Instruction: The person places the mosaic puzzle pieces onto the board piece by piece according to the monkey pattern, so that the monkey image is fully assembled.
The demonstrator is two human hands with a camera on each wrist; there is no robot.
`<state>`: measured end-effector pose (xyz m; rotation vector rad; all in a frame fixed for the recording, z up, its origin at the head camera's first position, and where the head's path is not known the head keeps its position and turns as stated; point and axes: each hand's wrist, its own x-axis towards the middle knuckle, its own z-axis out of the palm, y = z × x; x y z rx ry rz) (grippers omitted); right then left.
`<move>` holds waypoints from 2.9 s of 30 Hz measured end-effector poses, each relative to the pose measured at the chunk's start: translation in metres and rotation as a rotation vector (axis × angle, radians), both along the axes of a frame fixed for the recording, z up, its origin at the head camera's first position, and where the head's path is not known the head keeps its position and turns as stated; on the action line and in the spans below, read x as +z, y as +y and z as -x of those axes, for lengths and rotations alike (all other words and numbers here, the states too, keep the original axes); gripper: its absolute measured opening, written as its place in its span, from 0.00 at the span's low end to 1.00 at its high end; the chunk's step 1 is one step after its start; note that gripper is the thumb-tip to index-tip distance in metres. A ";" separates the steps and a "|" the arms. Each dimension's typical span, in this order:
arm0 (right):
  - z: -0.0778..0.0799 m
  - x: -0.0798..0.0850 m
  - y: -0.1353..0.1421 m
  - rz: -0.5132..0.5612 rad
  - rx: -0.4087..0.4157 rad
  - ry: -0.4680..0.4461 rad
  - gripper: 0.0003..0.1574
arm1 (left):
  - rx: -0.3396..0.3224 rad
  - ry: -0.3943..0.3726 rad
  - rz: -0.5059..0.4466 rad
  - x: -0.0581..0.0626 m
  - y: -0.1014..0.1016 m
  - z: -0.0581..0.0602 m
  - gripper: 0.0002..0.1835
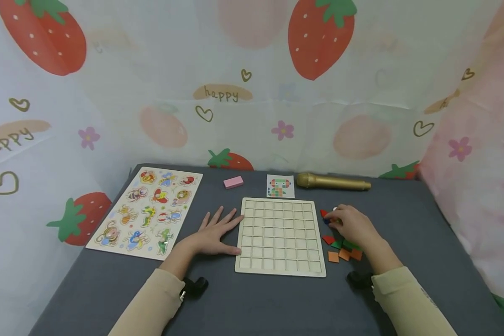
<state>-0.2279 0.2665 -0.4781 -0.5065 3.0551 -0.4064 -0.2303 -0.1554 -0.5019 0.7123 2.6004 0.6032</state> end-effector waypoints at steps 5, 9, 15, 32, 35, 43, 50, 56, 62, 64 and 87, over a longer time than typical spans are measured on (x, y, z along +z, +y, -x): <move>0.000 0.000 0.001 0.022 0.010 0.011 0.12 | 0.005 0.007 0.010 0.000 0.002 -0.002 0.55; 0.003 0.000 0.002 0.022 0.018 0.004 0.10 | 0.000 0.015 0.006 -0.001 0.002 -0.002 0.55; 0.010 0.001 0.001 -0.001 0.016 -0.047 0.08 | 0.017 0.000 0.008 -0.002 0.002 -0.002 0.55; 0.011 0.007 -0.004 0.137 0.016 -0.140 0.13 | 0.040 -0.030 0.075 0.006 0.006 0.000 0.57; 0.007 0.010 -0.007 0.167 0.039 -0.101 0.14 | 0.047 -0.033 0.077 0.008 0.006 -0.002 0.57; -0.007 0.019 -0.023 0.263 -0.083 -0.066 0.14 | 0.058 -0.029 0.078 0.007 0.005 -0.002 0.57; -0.005 0.012 -0.030 0.379 -0.104 -0.112 0.11 | 0.040 -0.023 0.058 0.003 0.005 -0.001 0.57; -0.001 0.004 -0.033 0.425 -0.129 -0.172 0.11 | 0.043 -0.026 0.051 0.006 0.006 -0.002 0.57; 0.003 0.000 -0.038 0.419 -0.212 -0.174 0.09 | 0.039 -0.029 0.048 0.008 0.006 -0.002 0.57; 0.003 -0.001 -0.040 0.418 -0.231 -0.173 0.09 | 0.040 -0.029 0.049 0.007 0.006 -0.003 0.57; 0.013 0.003 -0.056 0.307 -0.292 -0.254 0.11 | 0.057 -0.037 0.027 0.006 0.007 -0.002 0.57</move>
